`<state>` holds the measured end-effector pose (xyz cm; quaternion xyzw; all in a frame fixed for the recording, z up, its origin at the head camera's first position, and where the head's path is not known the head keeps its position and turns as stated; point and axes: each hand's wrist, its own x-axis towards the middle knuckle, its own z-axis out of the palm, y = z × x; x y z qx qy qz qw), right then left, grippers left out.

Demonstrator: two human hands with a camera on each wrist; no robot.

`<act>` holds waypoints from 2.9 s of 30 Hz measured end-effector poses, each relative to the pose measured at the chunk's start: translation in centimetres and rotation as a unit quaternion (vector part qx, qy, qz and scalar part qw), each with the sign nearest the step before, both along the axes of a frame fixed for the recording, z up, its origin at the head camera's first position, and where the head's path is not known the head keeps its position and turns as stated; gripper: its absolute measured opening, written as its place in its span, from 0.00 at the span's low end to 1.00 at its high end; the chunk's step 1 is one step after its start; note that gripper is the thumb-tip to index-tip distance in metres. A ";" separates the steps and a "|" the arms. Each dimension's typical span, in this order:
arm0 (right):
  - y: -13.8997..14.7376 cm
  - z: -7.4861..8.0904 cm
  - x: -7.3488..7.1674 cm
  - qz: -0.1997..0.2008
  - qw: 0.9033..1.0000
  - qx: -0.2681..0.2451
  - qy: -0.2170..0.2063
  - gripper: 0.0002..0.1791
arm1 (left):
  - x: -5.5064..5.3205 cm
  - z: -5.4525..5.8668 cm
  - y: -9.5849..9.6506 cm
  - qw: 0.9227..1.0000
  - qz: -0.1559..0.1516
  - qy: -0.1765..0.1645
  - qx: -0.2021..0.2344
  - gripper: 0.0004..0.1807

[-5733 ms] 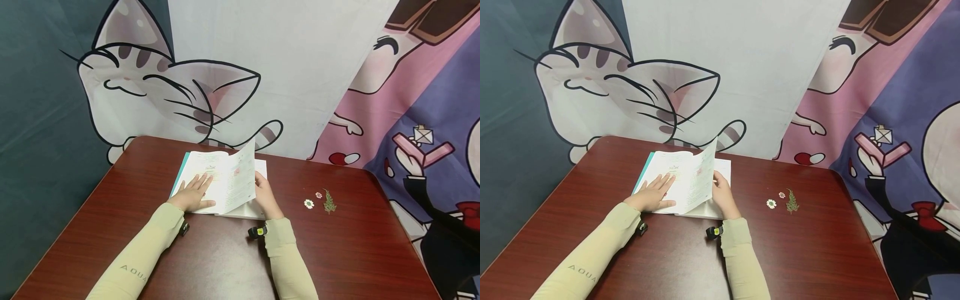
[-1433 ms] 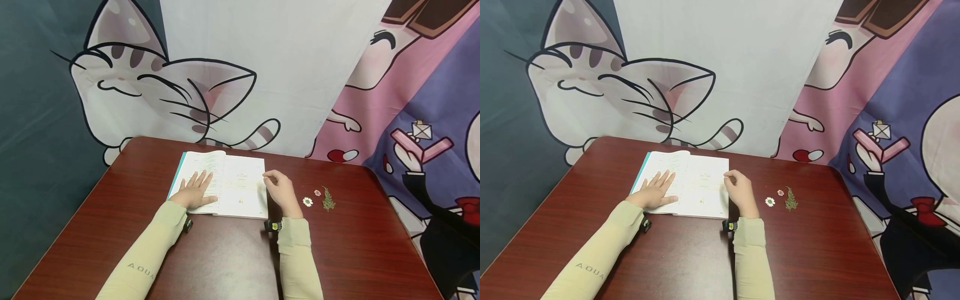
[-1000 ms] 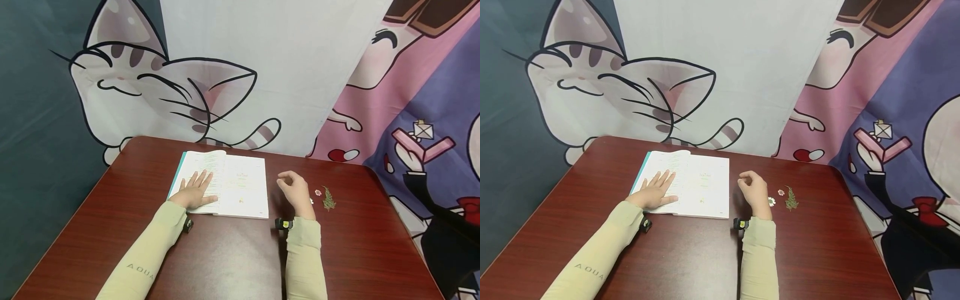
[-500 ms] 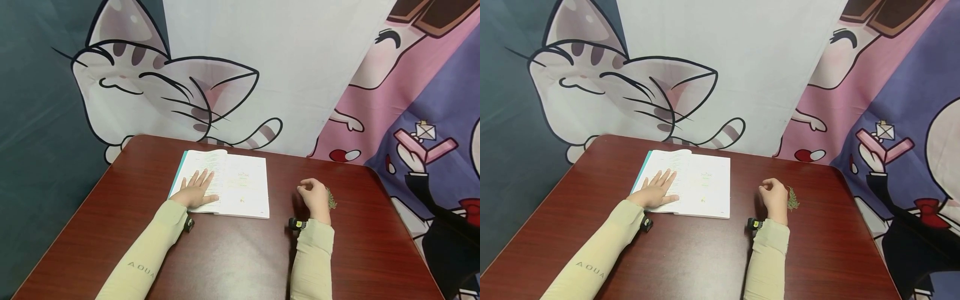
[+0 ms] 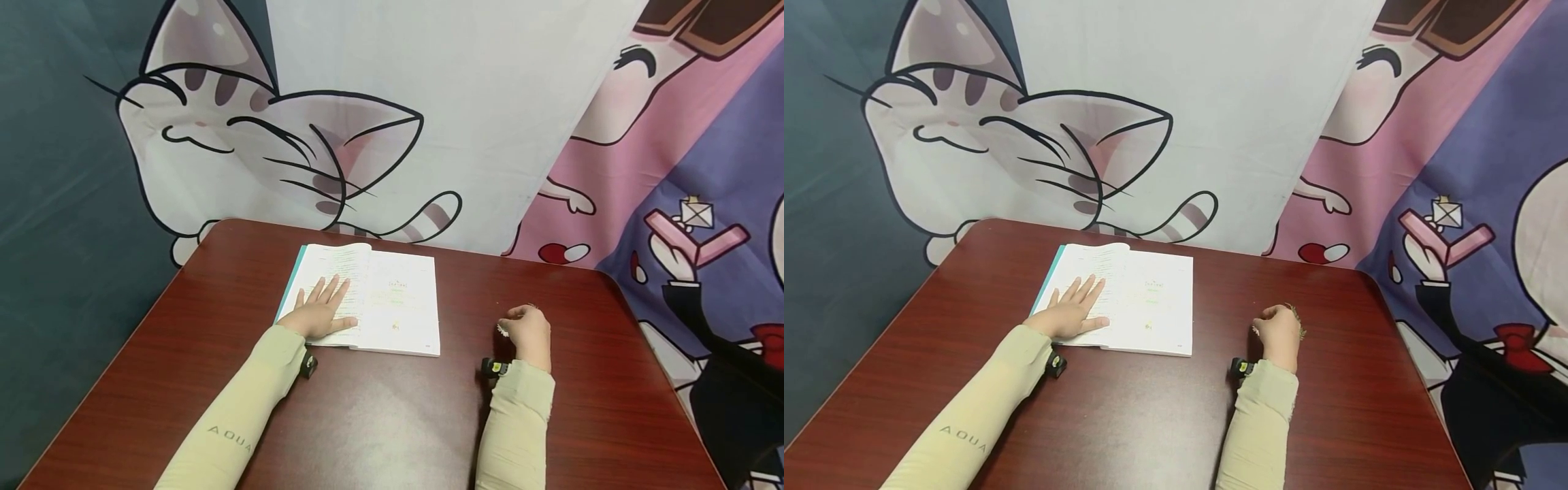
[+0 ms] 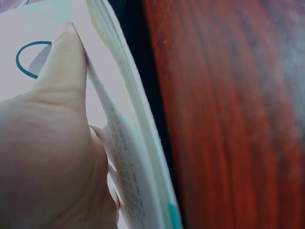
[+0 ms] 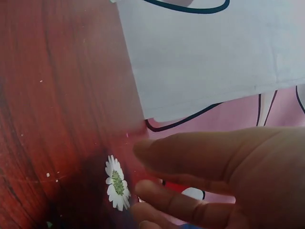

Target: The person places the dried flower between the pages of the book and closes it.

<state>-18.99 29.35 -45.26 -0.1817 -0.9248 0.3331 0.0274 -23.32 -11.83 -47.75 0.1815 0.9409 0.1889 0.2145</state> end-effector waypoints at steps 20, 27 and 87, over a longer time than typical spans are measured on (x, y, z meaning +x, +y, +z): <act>0.4 -0.9 -0.3 -0.007 0.999 -0.009 -0.039 0.08 | -1.1 -2.1 -0.4 1.000 0.002 0.006 -0.004 0.55; 0.6 -1.1 -0.5 0.008 0.999 -0.004 -0.043 0.07 | -0.9 -1.8 -0.4 1.000 0.003 0.005 -0.007 0.54; -6.7 -1.1 -2.9 0.044 0.968 -0.235 0.075 0.08 | -0.5 -1.7 -0.5 1.000 0.002 0.017 0.000 0.54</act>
